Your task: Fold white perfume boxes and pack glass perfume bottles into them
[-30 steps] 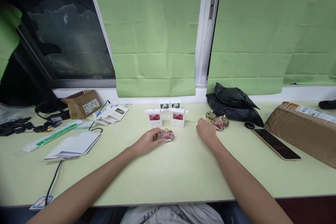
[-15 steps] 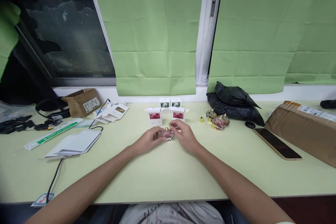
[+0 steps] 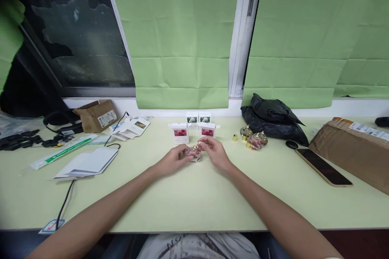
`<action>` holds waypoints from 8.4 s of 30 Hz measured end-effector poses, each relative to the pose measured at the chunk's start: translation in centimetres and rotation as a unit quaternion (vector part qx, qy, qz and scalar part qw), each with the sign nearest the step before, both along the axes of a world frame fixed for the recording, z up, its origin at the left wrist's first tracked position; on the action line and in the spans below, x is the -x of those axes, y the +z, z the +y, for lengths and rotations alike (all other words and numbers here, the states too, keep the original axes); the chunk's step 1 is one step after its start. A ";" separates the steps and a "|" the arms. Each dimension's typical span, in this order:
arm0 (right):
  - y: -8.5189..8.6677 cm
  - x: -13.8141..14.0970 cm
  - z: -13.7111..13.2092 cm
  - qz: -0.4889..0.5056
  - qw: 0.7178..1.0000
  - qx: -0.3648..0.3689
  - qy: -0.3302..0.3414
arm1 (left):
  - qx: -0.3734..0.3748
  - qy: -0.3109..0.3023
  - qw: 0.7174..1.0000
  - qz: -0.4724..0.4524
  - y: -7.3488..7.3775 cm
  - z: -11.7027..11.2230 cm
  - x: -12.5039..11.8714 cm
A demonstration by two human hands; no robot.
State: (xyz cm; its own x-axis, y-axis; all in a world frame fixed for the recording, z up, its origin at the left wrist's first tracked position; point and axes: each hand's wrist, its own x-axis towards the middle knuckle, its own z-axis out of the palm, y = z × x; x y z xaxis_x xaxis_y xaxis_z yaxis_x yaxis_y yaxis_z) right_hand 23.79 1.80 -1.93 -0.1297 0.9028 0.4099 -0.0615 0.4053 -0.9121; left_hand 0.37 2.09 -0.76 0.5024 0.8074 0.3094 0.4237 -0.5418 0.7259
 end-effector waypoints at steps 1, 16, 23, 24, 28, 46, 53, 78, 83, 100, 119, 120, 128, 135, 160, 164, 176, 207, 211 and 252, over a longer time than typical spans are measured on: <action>-0.1 0.0 0.1 0.014 1.000 0.015 0.004 | 0.004 0.005 1.000 -0.004 0.1 -0.1 0.0; -1.3 -1.0 0.7 0.125 0.965 0.211 0.093 | 0.031 0.030 0.999 -0.018 0.0 -0.2 -0.1; -1.3 -1.0 0.5 0.119 0.960 0.233 0.098 | 0.023 0.036 0.999 -0.022 -0.1 -0.2 -0.1; -1.3 -1.0 0.5 0.119 0.960 0.233 0.098 | 0.020 0.037 0.999 -0.023 -0.1 -0.2 -0.1; -1.5 -0.9 0.6 0.118 0.960 0.232 0.105 | 0.018 0.034 0.999 -0.030 0.0 -0.3 -0.2; -1.7 -1.0 0.7 0.106 0.966 0.220 0.086 | -0.018 0.063 0.998 -0.020 0.1 -0.9 -0.6; -1.6 -1.0 0.7 0.096 0.968 0.215 0.080 | -0.024 0.062 0.998 -0.021 0.3 -1.1 -0.6; -0.5 -0.9 0.0 0.038 0.990 0.127 0.055 | -0.017 0.058 0.998 -0.025 0.0 -1.2 -0.2; -0.6 -0.9 0.0 0.030 0.991 0.122 0.052 | -0.015 0.056 0.998 -0.025 0.0 -1.1 -0.2; -1.0 -1.2 0.5 0.022 0.989 0.132 0.063 | -0.025 0.046 0.999 -0.001 -0.1 -0.9 0.0; -1.5 -1.4 0.9 0.014 0.988 0.129 0.080 | -0.029 0.050 0.998 0.014 -0.3 -0.9 0.0; -1.5 -1.4 0.9 0.013 0.988 0.130 0.082 | -0.030 0.050 0.998 0.014 -0.3 -0.9 0.0; -1.5 -1.4 0.8 0.005 0.989 0.120 0.085 | -0.038 0.052 0.998 0.009 -0.5 -0.8 0.0; -1.3 -1.6 0.9 -0.012 0.990 0.102 0.092 | -0.038 0.057 0.998 0.007 -0.5 -0.8 0.0; -0.3 -1.0 0.4 0.017 0.996 0.074 0.048 | 0.010 0.039 0.998 -0.042 -0.3 -0.6 -0.4; -0.1 -0.4 0.0 -0.005 0.999 0.032 0.016 | 0.027 0.020 0.998 -0.053 -0.3 -0.7 -0.6; 0.8 0.5 -1.7 -0.123 0.986 -0.088 -0.063 | 0.057 -0.028 0.995 -0.079 0.2 -1.5 -1.0; 0.8 1.0 -2.1 -0.183 0.973 -0.117 -0.077 | 0.022 -0.010 0.999 -0.023 0.1 -1.2 -0.8; 0.9 1.0 -2.2 -0.190 0.971 -0.119 -0.078 | 0.017 -0.013 1.000 -0.014 0.0 -1.1 -0.7; 0.5 -6.0 1.3 -0.652 0.683 0.074 -0.321 | 0.010 0.027 0.999 0.030 -0.4 -0.7 -0.2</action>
